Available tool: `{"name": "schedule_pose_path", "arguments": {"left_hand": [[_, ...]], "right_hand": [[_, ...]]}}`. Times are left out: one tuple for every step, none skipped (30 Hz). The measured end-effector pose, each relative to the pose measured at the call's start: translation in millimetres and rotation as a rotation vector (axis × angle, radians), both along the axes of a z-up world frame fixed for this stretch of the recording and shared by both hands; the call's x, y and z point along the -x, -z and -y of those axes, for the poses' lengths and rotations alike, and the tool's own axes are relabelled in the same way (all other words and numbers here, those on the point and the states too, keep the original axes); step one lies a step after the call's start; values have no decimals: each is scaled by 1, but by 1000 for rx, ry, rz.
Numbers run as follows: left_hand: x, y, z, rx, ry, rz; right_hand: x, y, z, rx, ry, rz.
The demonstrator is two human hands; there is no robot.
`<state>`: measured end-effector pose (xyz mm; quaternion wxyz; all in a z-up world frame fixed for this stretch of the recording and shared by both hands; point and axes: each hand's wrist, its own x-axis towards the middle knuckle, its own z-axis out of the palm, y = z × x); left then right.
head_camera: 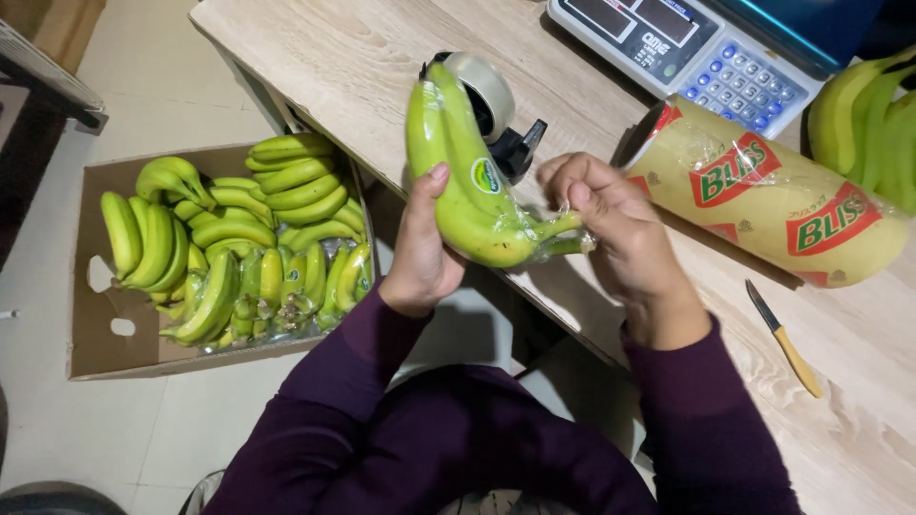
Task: Wrapping bunches of bananas in plastic film and securing them with tape at a packaging station.
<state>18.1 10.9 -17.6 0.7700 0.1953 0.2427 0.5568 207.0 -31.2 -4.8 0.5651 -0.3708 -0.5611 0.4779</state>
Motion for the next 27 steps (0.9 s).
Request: {"name": "schedule_pose_path", "arguments": {"left_hand": [[-3,5,-2,-2,-2,2],[-7,10,-5,11,3,21],[-10,15,-7,26,9,39],[-9,10,-5,26,8,40],[-8,6,-3,55,18,23],[-8,2,-1,84,29,7],[-7,9,-2,87,26,6],[-7,15,-3,47,-17,-40],[-7,21,-4,6,-56,-86],[-5,22,0,8,-56,-86],[-4,21,1,-29,-90,-151],[-4,20,3,-65,-125,-215],[-3,15,4,-65,-123,-215],[-3,10,4,-27,-112,-182],[-2,4,5,12,-105,-149],[-1,9,3,13,-107,-148],[1,14,1,10,-118,-149],[3,19,-1,7,-130,-151],[6,17,-1,4,-132,-151],[10,14,-1,38,-131,-124],[15,11,0,72,-126,-100],[18,19,-5,68,-125,-106],[22,26,-9,65,-170,-42],[26,34,-14,61,-213,22],[32,38,-16,58,-209,16],[39,42,-19,53,-229,18],[45,46,-23,44,-253,22]], "right_hand": [[8,1,1,-2,-2,2],[16,2,3,42,-24,-107],[24,3,4,87,-46,-218],[23,1,6,88,-47,-217],[23,0,9,103,-2,-187],[22,-1,12,118,43,-157],[15,-6,11,121,40,-159],[8,-12,10,-74,213,62],[1,-17,9,-269,388,285],[-2,-18,14,-267,388,284],[-5,-21,18,-499,471,557],[-8,-23,21,-729,544,833],[-2,-17,22,-728,546,834],[4,-10,23,-867,503,988],[10,-3,24,-1006,450,1141],[12,-4,21,-1007,448,1140],[14,-5,20,-954,424,1220],[16,-5,18,-898,399,1298],[15,-6,17,-902,400,1296],[15,-6,15,-746,395,1144],[15,-6,14,-589,390,987],[10,-10,2,-589,394,982],[5,-14,-10,-463,454,815],[0,-18,-21,-336,507,647],[-9,-1,-41,-336,513,641],[-18,16,-61,-189,513,665],[-27,32,-83,-48,509,686]]}}
